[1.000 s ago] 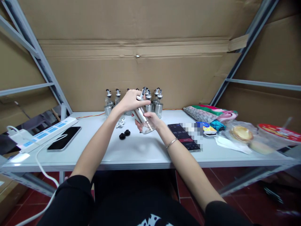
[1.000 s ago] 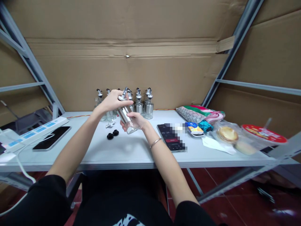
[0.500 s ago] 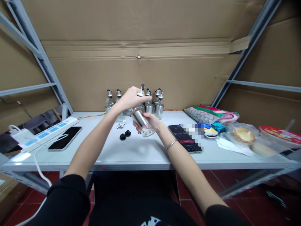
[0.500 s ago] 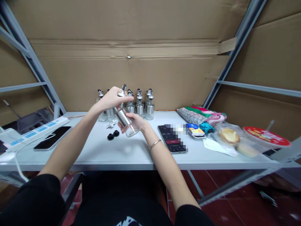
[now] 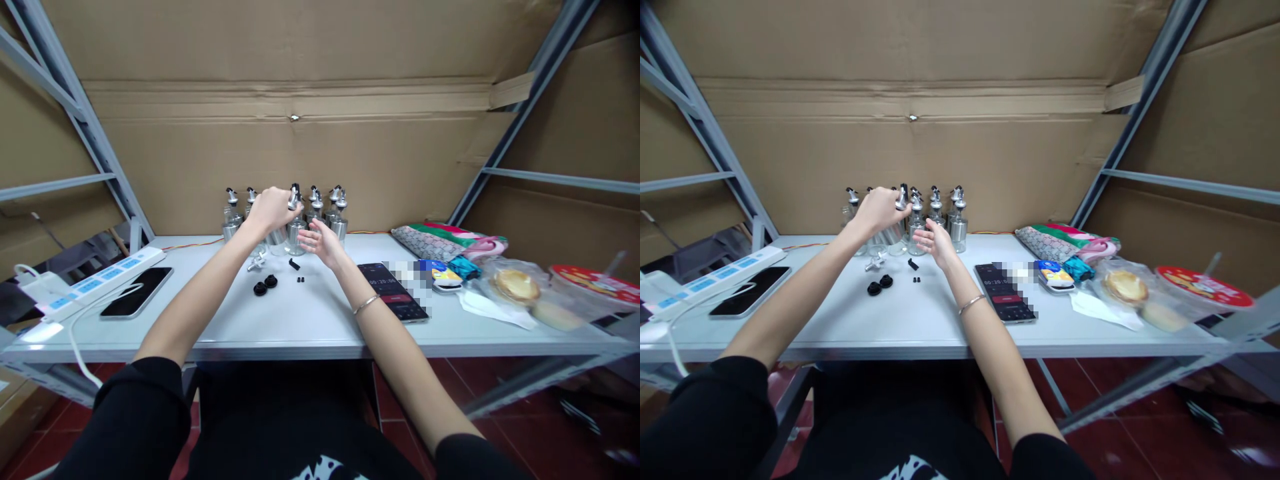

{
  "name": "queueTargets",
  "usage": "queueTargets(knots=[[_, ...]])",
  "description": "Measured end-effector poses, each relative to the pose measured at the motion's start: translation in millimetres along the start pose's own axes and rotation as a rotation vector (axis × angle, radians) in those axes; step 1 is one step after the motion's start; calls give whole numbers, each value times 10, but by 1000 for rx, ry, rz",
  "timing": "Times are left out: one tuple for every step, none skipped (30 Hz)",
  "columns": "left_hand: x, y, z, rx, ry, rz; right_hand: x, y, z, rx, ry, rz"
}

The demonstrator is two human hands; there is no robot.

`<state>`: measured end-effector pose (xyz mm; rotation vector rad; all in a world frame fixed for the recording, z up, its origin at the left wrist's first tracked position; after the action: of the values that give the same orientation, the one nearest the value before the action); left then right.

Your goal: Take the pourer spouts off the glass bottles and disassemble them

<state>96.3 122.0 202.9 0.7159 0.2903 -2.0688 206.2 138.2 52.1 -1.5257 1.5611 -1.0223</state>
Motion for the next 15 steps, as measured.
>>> queueTargets(knots=[[-1,-7,-73,-55,-19,-12,-1,-4,24,-7,17,2],[1,-15,-141,-95,-33,-21,0,-7,37,-9,26,4],[5,-24,-204,-126,-46,-26,2,-9,38,-8,27,8],[10,-34,-264,-148,-61,-28,4,-8,30,-5,22,9],[15,-42,-319,-164,-76,-30,7,-4,17,-3,15,8],[20,-46,-369,-177,-92,-33,9,2,5,-2,11,7],[25,-46,-415,-187,-108,-38,10,7,-5,-3,8,6],[29,-45,-455,-194,-124,-44,11,11,-10,-3,9,5],[32,-45,-489,-198,-137,-48,10,14,-11,-2,12,5],[34,-51,-516,-200,-145,-47,10,15,-10,0,16,5],[35,-61,-538,-201,-151,-43,10,14,-10,3,17,6],[35,-77,-559,-200,-158,-36,10,12,-11,5,16,7],[33,-92,-579,-201,-163,-30,11,10,-14,7,12,8],[31,-106,-600,-203,-168,-25,13,8,-17,9,9,9],[26,-116,-623,-207,-175,-27,15,7,-20,10,5,9]])
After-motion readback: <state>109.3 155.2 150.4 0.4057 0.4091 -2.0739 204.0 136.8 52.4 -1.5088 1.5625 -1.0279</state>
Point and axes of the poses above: each hand's wrist, its own x-axis away from the middle knuckle, its own z-axis out of the back of the hand, y = z × x, the point moved 10 cm from there along -x, towards the middle knuckle, and after that the axes turned 2 degrees about -y, right-handed, at the moved point
